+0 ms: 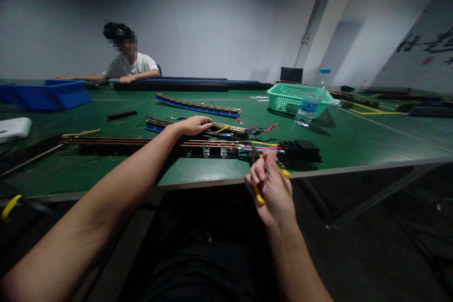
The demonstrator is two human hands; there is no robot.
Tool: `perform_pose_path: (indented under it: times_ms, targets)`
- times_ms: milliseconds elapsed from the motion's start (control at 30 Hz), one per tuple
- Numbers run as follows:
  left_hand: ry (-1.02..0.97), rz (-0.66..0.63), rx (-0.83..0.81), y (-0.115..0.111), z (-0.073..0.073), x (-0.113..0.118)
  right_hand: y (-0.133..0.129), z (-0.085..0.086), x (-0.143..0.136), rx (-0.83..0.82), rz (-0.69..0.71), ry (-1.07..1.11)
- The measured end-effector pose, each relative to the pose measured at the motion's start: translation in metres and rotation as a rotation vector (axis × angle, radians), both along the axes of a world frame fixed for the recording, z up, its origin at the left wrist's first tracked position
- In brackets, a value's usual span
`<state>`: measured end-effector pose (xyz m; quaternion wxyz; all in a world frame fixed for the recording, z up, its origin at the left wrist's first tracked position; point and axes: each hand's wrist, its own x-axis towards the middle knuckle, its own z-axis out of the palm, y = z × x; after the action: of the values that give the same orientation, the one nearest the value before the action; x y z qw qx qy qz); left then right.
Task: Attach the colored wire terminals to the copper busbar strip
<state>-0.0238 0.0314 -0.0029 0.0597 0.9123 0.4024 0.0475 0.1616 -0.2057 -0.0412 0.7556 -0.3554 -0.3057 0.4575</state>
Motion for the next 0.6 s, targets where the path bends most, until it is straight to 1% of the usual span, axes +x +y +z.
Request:
perform_pose_path:
  times_ms: [100,267,300,367,467,533,600]
  targets:
    - [0.003,0.005,0.002,0.000,0.000,0.000,-0.004,-0.007,-0.010,0.026,-0.078,-0.186]
    - [0.001,0.004,0.002,0.001,-0.001,-0.001,-0.026,-0.018,-0.028,0.001,-0.178,-0.728]
    - [0.003,0.006,0.002,0.002,-0.001,-0.001,-0.031,-0.019,-0.031,0.011,-0.190,-0.804]
    - [0.004,0.012,0.001,0.002,-0.001,0.000,-0.040,-0.018,-0.034,0.088,-0.188,-0.919]
    - [0.005,0.027,0.000,0.001,-0.001,0.001,-0.044,-0.017,-0.032,0.246,-0.142,-0.991]
    - [0.007,0.032,0.000,0.002,-0.001,0.001,-0.039,-0.015,-0.029,0.300,-0.111,-0.945]
    - [0.004,0.016,0.002,0.004,-0.002,0.001,-0.029,-0.013,-0.026,0.318,-0.077,-0.838]
